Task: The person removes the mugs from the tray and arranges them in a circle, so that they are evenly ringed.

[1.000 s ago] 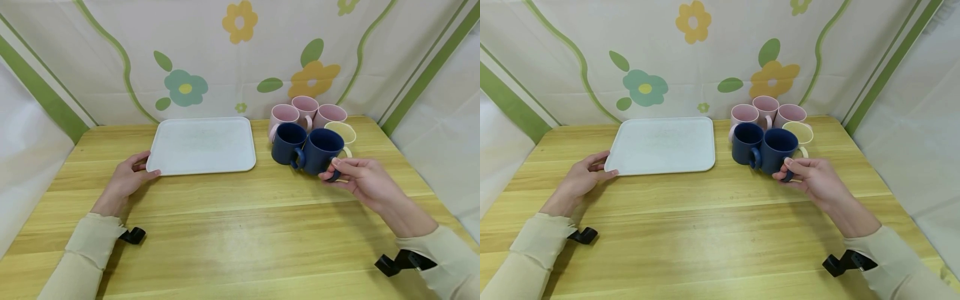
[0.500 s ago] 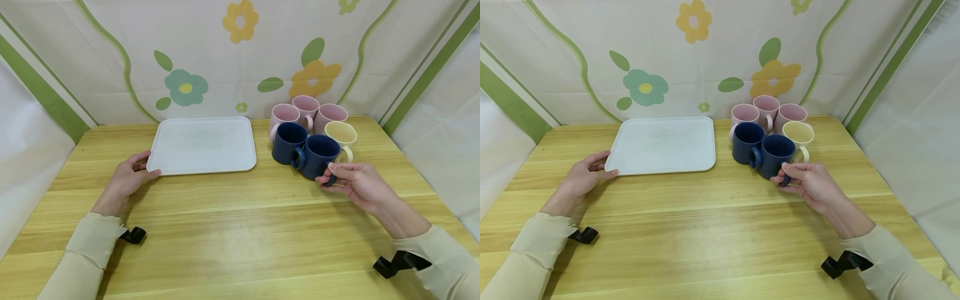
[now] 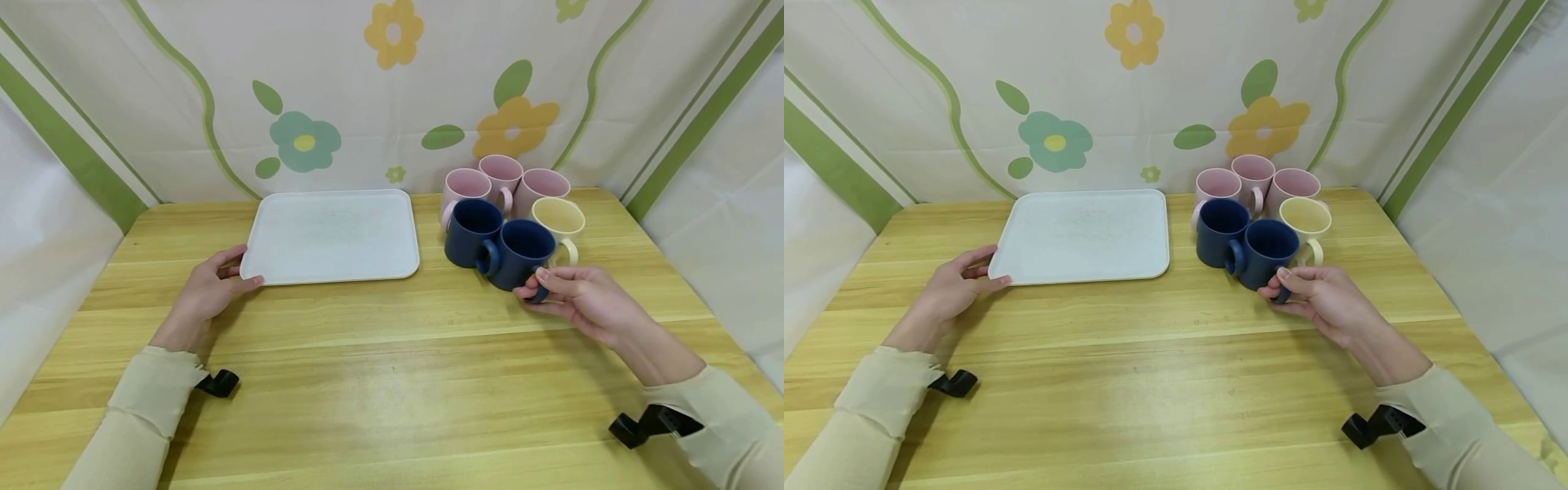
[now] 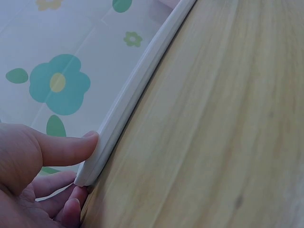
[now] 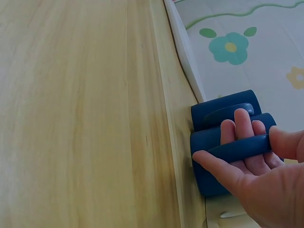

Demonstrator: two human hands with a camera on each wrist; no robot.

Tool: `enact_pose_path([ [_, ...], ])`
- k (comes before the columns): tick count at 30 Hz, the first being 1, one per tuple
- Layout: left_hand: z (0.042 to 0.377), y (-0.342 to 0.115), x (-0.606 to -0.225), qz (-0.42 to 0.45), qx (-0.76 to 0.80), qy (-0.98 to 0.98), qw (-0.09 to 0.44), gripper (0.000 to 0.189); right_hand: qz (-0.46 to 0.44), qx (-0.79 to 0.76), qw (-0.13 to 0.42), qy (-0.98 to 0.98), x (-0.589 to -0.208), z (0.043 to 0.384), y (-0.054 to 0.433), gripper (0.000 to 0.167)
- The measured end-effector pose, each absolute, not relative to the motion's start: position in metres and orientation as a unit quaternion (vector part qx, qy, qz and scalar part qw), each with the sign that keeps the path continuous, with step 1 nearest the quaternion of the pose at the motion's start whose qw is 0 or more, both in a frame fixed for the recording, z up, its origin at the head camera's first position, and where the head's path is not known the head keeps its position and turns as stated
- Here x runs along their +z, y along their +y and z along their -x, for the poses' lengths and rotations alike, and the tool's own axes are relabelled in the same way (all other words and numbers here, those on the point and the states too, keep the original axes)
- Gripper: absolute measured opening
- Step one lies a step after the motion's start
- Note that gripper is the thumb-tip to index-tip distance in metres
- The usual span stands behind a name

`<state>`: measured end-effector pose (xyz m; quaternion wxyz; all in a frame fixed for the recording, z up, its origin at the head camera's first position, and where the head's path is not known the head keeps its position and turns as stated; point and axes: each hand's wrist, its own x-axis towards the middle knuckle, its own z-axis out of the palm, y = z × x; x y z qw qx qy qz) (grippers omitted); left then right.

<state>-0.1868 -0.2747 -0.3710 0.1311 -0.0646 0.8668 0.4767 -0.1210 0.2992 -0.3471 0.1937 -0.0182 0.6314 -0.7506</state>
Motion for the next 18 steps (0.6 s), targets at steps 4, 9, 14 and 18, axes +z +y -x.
enact_pose_path([
  [4, 0.185, -0.276, -0.372, 0.063, 0.476, 0.868, 0.130, 0.092, 0.017, -0.744, 0.191, 0.640, -0.348, 0.122, 0.298, 0.026],
  [9, 0.186, -0.276, -0.372, 0.065, 0.474, 0.868, 0.132, 0.092, 0.007, -0.729, 0.184, 0.659, -0.348, 0.124, 0.299, 0.026],
  [14, 0.189, -0.272, -0.372, 0.058, 0.469, 0.871, 0.136, 0.091, -0.032, -0.593, 0.152, 0.790, -0.337, 0.121, 0.306, 0.042],
  [18, 0.191, -0.263, -0.368, 0.036, 0.437, 0.892, 0.108, 0.089, -0.041, -0.451, 0.072, 0.889, -0.319, 0.119, 0.316, 0.051],
])
